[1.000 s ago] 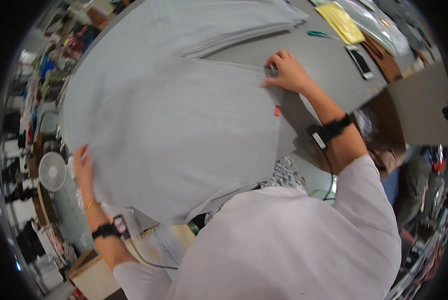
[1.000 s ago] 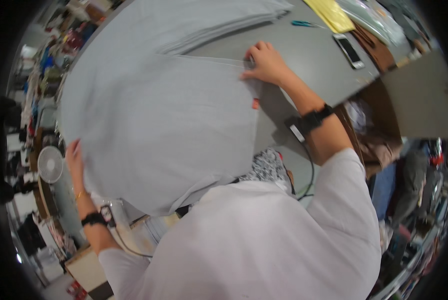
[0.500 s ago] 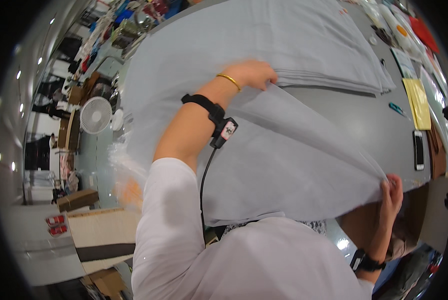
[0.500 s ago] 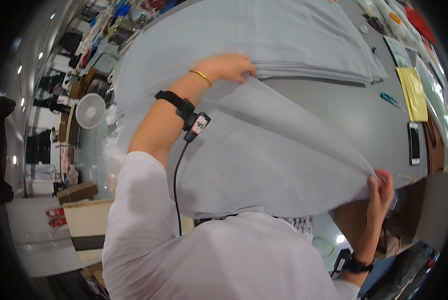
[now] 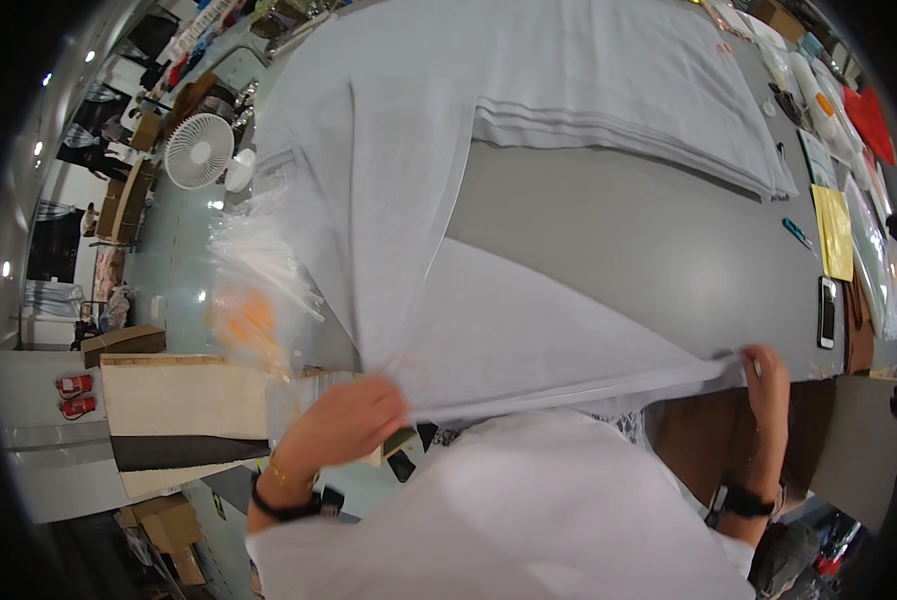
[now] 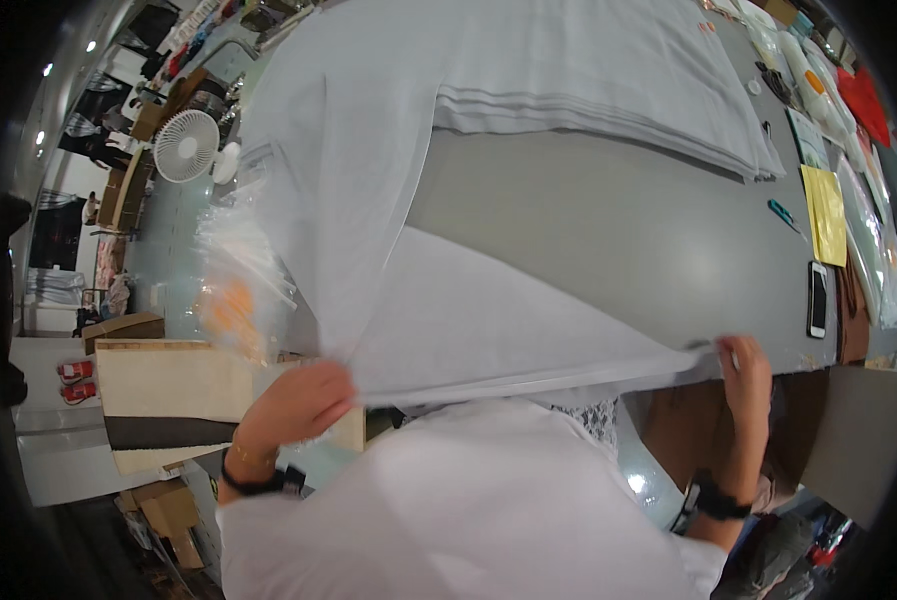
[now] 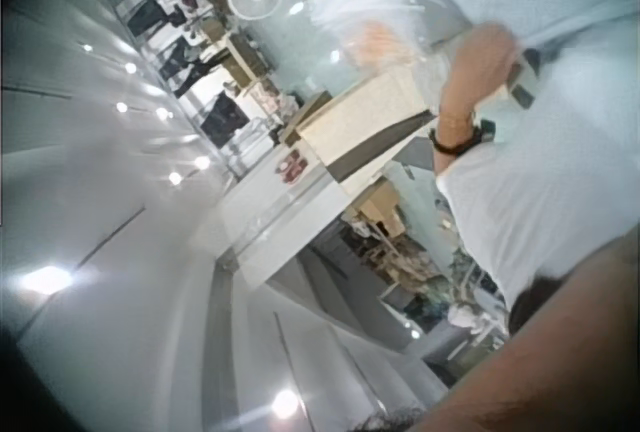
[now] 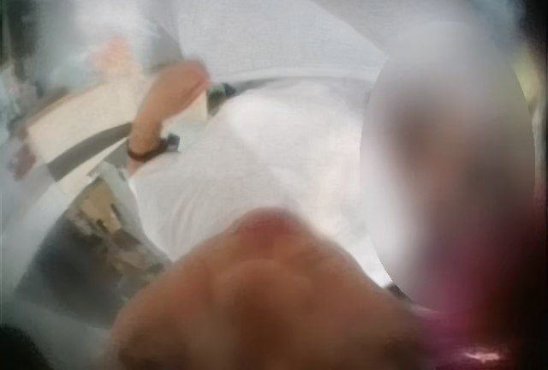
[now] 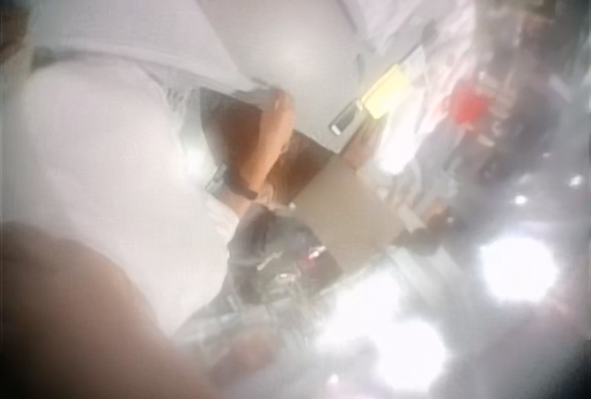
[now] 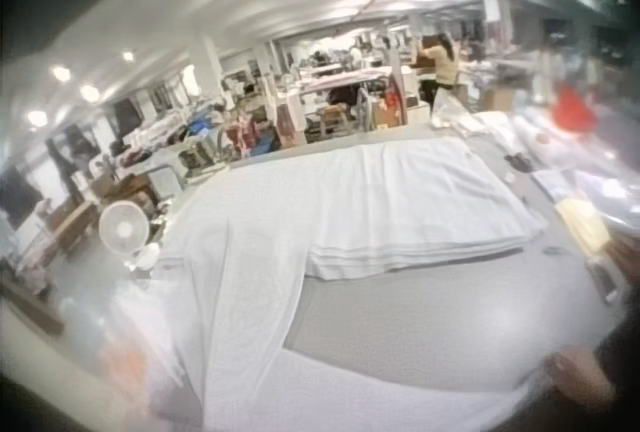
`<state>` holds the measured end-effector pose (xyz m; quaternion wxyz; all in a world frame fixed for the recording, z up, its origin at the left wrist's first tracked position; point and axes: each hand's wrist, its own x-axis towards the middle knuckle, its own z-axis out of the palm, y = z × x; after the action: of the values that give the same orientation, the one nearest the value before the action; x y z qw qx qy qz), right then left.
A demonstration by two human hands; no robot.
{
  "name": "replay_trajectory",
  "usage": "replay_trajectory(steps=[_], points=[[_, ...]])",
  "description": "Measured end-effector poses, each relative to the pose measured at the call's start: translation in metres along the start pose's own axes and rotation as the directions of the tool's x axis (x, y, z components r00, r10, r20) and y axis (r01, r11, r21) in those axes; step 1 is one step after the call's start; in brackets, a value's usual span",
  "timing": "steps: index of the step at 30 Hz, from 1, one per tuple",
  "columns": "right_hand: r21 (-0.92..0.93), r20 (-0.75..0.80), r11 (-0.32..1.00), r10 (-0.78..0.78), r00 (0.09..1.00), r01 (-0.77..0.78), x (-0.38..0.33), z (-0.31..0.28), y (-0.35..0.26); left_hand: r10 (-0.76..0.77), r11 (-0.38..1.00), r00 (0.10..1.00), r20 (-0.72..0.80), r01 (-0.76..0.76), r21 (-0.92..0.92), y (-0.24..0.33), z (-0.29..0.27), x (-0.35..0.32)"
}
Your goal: The person folds gray fabric pieces on a table and places each folded piece into a clear plastic bag. The person repeats this process for multiple items, stacking the packaged pieces on the table.
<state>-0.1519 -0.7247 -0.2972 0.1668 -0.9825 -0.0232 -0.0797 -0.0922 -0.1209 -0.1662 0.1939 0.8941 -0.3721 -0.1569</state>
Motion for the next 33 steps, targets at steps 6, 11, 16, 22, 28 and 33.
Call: replay_trajectory(steps=[6, 11, 16, 22, 28, 33], points=[[0.874, 0.228, 0.426, 0.061, 0.972, -0.232, 0.141, 0.062, -0.109, -0.419, 0.908, 0.866, -0.273, 0.396, -0.136, 0.008, -0.031, -0.055], [0.675, 0.484, 0.680, -0.113, 0.868, -0.288, 0.218, 0.119, -0.192, -0.201, 0.962, 0.853, -0.481, 0.265, 0.068, -0.068, 0.026, 0.085], [0.613, 0.254, 0.787, -0.273, 0.928, 0.064, 0.231, 0.140, -0.221, -0.250, 0.932, 0.853, -0.457, 0.340, 0.124, -0.120, 0.086, 0.197], [0.743, 0.120, 0.629, -0.465, 0.877, 0.231, 0.243, 0.149, -0.227, -0.402, 0.856, 0.827, -0.392, 0.188, -0.481, -0.129, 0.078, 0.197], [0.800, 0.200, 0.558, -0.596, 0.778, 0.222, 0.253, 0.147, -0.259, -0.284, 0.912, 0.905, -0.316, 0.153, -0.381, -0.095, 0.035, 0.162], [0.554, -0.134, 0.729, -0.398, 0.907, 0.402, 0.268, 0.054, -0.187, -0.054, 0.968, 0.917, -0.395, 0.145, 0.204, -0.084, -0.040, 0.051]])
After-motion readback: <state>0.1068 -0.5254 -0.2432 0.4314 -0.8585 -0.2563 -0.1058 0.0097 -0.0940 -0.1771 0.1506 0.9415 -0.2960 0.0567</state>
